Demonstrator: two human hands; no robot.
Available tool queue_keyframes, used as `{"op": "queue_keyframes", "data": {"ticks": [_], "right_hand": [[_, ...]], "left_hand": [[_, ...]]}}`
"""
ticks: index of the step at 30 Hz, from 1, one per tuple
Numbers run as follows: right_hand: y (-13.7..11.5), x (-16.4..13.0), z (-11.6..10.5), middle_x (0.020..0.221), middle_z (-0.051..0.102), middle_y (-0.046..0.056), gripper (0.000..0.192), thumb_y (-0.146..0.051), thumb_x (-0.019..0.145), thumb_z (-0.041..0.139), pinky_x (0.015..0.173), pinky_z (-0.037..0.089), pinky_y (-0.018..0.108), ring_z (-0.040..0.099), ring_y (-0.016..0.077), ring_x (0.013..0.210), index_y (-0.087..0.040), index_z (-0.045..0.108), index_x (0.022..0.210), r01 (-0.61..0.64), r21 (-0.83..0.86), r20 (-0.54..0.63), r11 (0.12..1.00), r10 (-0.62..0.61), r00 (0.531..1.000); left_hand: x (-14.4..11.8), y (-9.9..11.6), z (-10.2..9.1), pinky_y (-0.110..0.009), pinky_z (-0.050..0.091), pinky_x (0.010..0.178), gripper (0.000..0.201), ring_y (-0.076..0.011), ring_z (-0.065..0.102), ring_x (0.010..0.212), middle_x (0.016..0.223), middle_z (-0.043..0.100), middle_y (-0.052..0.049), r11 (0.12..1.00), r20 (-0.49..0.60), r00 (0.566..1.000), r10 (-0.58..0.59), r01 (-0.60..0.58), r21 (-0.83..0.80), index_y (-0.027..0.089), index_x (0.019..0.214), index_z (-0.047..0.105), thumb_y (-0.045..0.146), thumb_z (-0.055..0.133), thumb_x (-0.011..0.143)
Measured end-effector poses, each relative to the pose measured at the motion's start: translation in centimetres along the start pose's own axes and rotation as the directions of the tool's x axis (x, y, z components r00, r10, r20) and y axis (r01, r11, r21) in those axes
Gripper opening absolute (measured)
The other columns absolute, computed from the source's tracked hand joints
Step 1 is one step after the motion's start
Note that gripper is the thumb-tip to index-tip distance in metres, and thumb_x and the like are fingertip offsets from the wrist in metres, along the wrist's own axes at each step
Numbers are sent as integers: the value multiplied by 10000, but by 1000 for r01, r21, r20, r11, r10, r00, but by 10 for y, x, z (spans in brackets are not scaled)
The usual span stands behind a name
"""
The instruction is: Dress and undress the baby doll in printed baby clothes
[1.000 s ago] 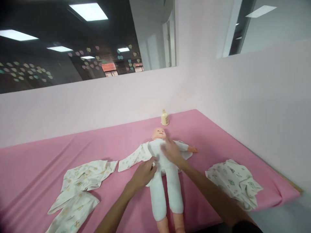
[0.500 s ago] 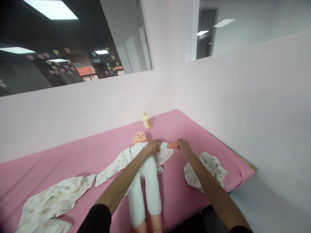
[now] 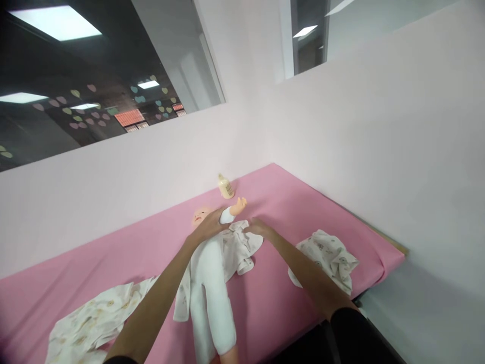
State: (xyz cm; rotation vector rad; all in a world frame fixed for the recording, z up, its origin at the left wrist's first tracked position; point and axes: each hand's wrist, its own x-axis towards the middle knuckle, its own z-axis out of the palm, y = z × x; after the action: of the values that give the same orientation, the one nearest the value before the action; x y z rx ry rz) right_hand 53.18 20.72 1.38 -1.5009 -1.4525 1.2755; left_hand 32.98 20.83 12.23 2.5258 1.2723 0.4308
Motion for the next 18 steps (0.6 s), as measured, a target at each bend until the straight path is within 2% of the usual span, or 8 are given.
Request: {"op": "queue_keyframes", "data": {"ticks": [3, 7, 9, 11, 13, 15, 18], "right_hand": [[-6, -5, -2, 620, 526, -22, 153, -194, 671, 709, 554, 360, 231, 486, 121, 618, -155, 563, 692, -3, 56, 12, 998, 3, 1000], [-3, -17, -47, 672, 533, -12, 106, -242, 747, 629, 558, 368, 219, 493, 122, 646, -178, 557, 790, 8, 163, -89, 987, 7, 996], [0, -27, -68, 672, 533, -2, 121, -280, 761, 614, 563, 389, 223, 507, 132, 653, -184, 551, 797, 0, 214, -96, 977, 21, 995], [3, -38, -74, 697, 550, 6, 151, -317, 761, 621, 580, 421, 226, 529, 138, 671, -190, 555, 808, -3, 265, -63, 964, 20, 998], [6, -49, -65, 746, 586, 16, 195, -368, 765, 632, 611, 459, 235, 558, 144, 698, -194, 577, 832, -17, 309, 25, 951, 10, 1000], [9, -57, -47, 790, 624, 34, 240, -423, 785, 618, 637, 492, 256, 588, 155, 717, -193, 601, 847, -66, 329, 153, 942, 16, 988], [15, -58, -18, 709, 618, 38, 210, -393, 811, 564, 612, 504, 270, 586, 155, 655, -189, 584, 762, -156, 297, 264, 942, 76, 962]], "left_hand": [[-7, -5, -5, -291, 402, 720, 215, -210, 590, 859, 981, 645, -31, 1000, -8, 1000, -5, 5, 12, 204, 996, 555, 254, 582, 788], [-18, -15, -8, -287, 395, 688, 192, -220, 582, 868, 999, 639, -40, 998, 33, 997, -68, 67, 14, 211, 976, 539, 283, 569, 801], [-21, -19, -6, -283, 390, 670, 177, -218, 581, 859, 997, 638, -40, 996, 41, 995, -88, 88, -12, 211, 963, 528, 285, 559, 805], [-22, -20, -2, -280, 389, 664, 165, -212, 582, 843, 980, 639, -34, 996, 41, 995, -86, 88, -33, 210, 953, 524, 273, 553, 804], [-21, -20, 2, -280, 392, 672, 168, -210, 585, 834, 968, 642, -30, 995, 41, 995, -87, 88, -38, 208, 951, 530, 266, 559, 796], [-19, -20, 5, -283, 399, 688, 191, -212, 590, 844, 982, 648, -31, 995, 36, 995, -93, 94, -38, 206, 964, 542, 267, 570, 786], [-19, -20, 6, -280, 404, 687, 232, -216, 595, 863, 1005, 653, -37, 995, 18, 996, -90, 91, -51, 199, 992, 555, 277, 582, 775]]}}
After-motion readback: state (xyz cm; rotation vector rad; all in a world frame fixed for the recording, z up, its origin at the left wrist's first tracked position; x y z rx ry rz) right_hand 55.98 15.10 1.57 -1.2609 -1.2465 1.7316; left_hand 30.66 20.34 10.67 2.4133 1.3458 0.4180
